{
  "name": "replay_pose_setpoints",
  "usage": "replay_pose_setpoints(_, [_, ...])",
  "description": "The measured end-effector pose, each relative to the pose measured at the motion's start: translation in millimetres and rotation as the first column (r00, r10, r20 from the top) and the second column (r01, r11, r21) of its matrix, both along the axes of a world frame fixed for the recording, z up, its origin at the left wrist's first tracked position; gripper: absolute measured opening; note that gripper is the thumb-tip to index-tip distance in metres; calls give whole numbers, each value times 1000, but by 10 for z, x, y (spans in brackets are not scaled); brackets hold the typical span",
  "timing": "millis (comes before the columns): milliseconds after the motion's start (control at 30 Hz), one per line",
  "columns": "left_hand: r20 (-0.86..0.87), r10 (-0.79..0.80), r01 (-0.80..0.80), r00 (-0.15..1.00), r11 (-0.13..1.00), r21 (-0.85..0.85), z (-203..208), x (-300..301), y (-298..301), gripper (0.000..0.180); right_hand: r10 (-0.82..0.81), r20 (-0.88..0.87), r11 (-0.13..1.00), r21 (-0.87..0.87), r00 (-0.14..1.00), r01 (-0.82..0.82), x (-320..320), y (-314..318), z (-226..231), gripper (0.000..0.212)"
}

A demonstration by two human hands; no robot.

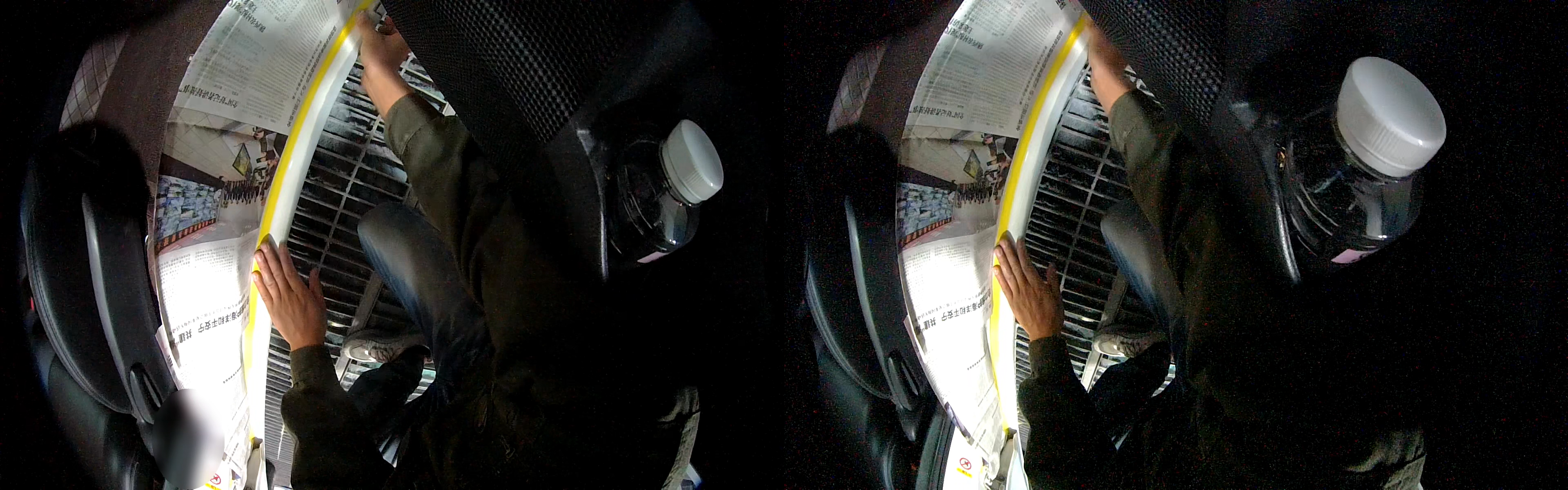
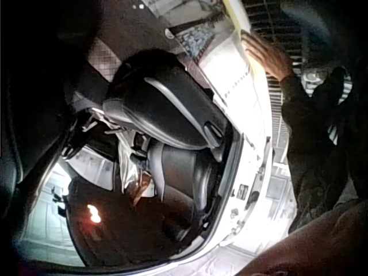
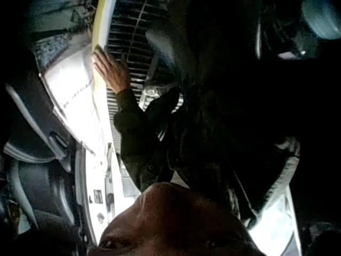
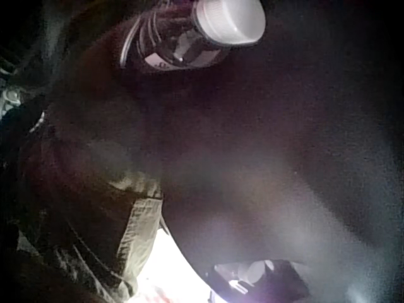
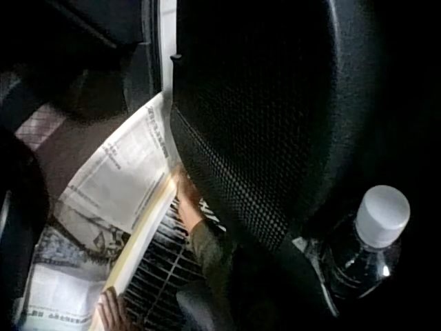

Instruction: The person applies yellow masking tape along the edges of a white car door and then covers the door with newspaper sheets secured by tape. They work around the door frame and interior sill, smoothing the paper and tape to protect the surface.

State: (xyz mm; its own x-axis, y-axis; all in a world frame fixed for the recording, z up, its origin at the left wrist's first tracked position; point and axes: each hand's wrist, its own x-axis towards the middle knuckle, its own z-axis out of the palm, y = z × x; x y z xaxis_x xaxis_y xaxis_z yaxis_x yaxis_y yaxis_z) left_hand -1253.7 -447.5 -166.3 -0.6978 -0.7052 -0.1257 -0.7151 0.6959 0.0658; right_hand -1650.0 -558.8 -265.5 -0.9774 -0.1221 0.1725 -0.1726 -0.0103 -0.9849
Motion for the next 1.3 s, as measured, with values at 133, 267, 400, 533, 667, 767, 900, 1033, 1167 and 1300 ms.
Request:
replay_pose_setpoints(133, [-34,-38,38,999,999,1,-34,-77,-9,74,-87,-80,896,429,993,113,-372,4,-297,48])
replay_pose_setpoints(267, [-4,5,-6,1000,1000,-17,-39,40,-22,73,72,411,980,-196,909,11,230,1,357,46])
replay_pose_setpoints(400, [-37,-19,19,999,1000,-8,-56,-85,-54,71,77,574,996,0,816,-94,660,196,447,50])
replay_pose_setpoints(533, [-85,-80,77,993,996,-39,-58,-246,-106,70,75,457,997,-36,886,-66,1202,327,256,46])
replay_pose_setpoints(667, [-98,-106,99,990,992,-75,-102,-179,-153,69,122,452,991,-110,884,-80,1847,468,351,48])
replay_pose_setpoints(767, [-40,-95,95,995,995,-21,0,-174,-180,67,219,472,968,-213,854,-131,2220,590,398,47])
replay_pose_setpoints(900, [-51,-91,91,995,996,5,44,-13,-140,73,255,442,964,-50,860,-260,2665,811,391,48])
replay_pose_setpoints(1033, [96,-31,27,995,999,36,109,418,-43,74,370,557,920,-110,744,-376,3082,894,512,48])
replay_pose_setpoints(1167, [139,-67,70,988,997,-17,122,766,45,73,334,537,938,-112,775,-327,3426,964,385,48])
replay_pose_setpoints(1300, [181,9,-14,983,999,30,336,1006,157,69,368,506,912,-30,780,-410,3823,1083,487,52])
